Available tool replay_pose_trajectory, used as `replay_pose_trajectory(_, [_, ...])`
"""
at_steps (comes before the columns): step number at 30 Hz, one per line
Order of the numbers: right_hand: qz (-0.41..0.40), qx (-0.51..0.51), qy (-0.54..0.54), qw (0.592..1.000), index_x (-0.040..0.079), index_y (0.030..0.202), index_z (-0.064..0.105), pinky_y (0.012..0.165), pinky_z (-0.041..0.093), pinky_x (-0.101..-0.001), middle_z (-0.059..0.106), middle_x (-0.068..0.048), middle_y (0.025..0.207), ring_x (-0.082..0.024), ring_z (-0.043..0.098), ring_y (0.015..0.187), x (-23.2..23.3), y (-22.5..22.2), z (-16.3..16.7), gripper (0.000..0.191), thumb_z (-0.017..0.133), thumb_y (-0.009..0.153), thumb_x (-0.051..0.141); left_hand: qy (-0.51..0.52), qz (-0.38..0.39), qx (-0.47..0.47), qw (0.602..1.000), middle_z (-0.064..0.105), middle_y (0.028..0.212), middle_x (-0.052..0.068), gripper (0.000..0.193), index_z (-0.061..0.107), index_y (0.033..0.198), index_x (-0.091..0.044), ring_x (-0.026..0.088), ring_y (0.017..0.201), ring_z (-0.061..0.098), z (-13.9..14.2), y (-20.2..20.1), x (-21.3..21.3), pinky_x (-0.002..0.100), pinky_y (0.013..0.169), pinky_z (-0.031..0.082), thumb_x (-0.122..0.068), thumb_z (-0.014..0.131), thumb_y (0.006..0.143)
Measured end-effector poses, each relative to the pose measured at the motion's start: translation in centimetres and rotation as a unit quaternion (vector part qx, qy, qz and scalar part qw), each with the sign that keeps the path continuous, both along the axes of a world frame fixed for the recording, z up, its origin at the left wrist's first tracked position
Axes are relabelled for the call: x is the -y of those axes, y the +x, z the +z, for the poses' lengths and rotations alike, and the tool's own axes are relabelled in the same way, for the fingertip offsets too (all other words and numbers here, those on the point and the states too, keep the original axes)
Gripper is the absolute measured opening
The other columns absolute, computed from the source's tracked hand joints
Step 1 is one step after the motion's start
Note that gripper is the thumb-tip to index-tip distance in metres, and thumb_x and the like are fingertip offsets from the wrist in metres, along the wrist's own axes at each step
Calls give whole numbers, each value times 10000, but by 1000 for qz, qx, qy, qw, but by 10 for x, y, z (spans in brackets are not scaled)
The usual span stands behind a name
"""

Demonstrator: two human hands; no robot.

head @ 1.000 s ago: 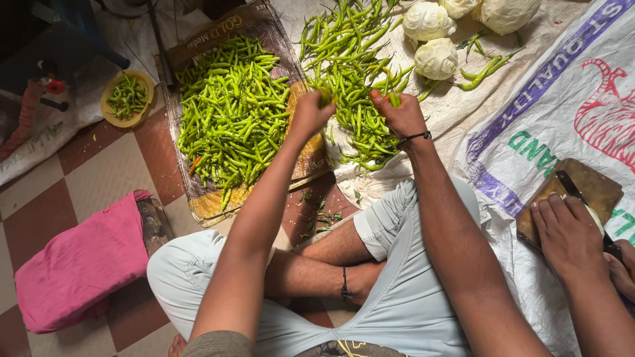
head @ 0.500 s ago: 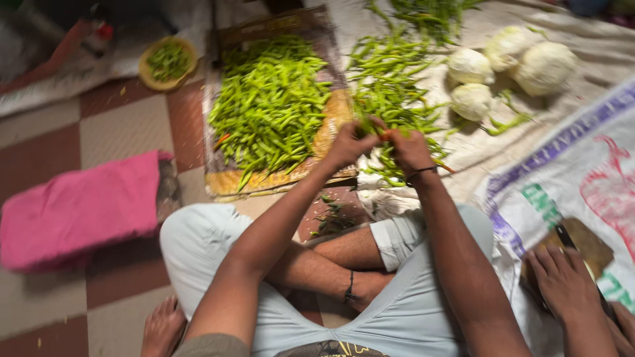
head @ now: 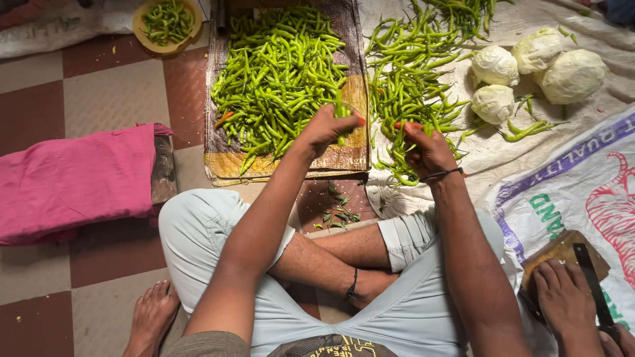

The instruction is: The person sits on the floor and removes the stems from green chilies by hand, placing the trimmed chilies into a pile on a cardboard sheet. A second person chops cabbage nearby on a wooden board.

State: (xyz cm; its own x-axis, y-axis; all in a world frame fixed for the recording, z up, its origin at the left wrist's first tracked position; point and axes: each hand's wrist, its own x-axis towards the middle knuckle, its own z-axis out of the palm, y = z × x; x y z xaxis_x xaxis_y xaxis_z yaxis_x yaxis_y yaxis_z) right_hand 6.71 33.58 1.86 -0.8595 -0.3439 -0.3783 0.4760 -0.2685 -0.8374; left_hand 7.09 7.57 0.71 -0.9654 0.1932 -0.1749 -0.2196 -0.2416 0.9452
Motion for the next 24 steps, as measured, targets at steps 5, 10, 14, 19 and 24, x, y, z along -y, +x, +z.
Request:
replay_pose_trajectory(5, [50,-28,75,996,51,1136,728,422,239,-201,592,71,735,-18,327,473,8,10,5,273,707,942,242,-12,-54,38,998,716,800,5,321,752,1008,-65,77,670,605,-2,17,-40,245,573,450,-244,854,762])
replay_pose_trajectory(10, [33,-34,25,999,52,1101,714,435,260,-209,530,75,698,-23,346,487,7,11,2,230,729,963,235,-26,-92,35,995,694,781,-5,305,740,968,-37,74,645,577,-10,17,-47,248,548,409,-235,881,783])
replay_pose_trajectory(14, [-12,-38,-15,999,76,1101,731,419,261,-204,456,72,648,-32,356,478,-6,2,0,245,714,981,289,-106,-52,36,992,682,737,-6,251,729,904,-59,68,590,567,-4,15,-31,249,508,419,-247,858,798])
replay_pose_trajectory(19, [-63,-5,36,997,84,1118,713,430,294,-193,472,93,706,-25,367,493,-32,-6,-1,246,710,979,287,-121,32,6,992,649,696,1,274,704,881,-68,77,538,533,18,7,-3,258,473,414,-257,884,799])
replay_pose_trajectory(24, [73,-29,52,995,88,1161,709,424,287,-197,466,98,698,-19,345,488,-19,-5,-19,276,713,964,280,-123,0,2,992,693,705,-6,248,740,910,-68,76,537,584,21,18,-28,252,459,462,-258,858,805])
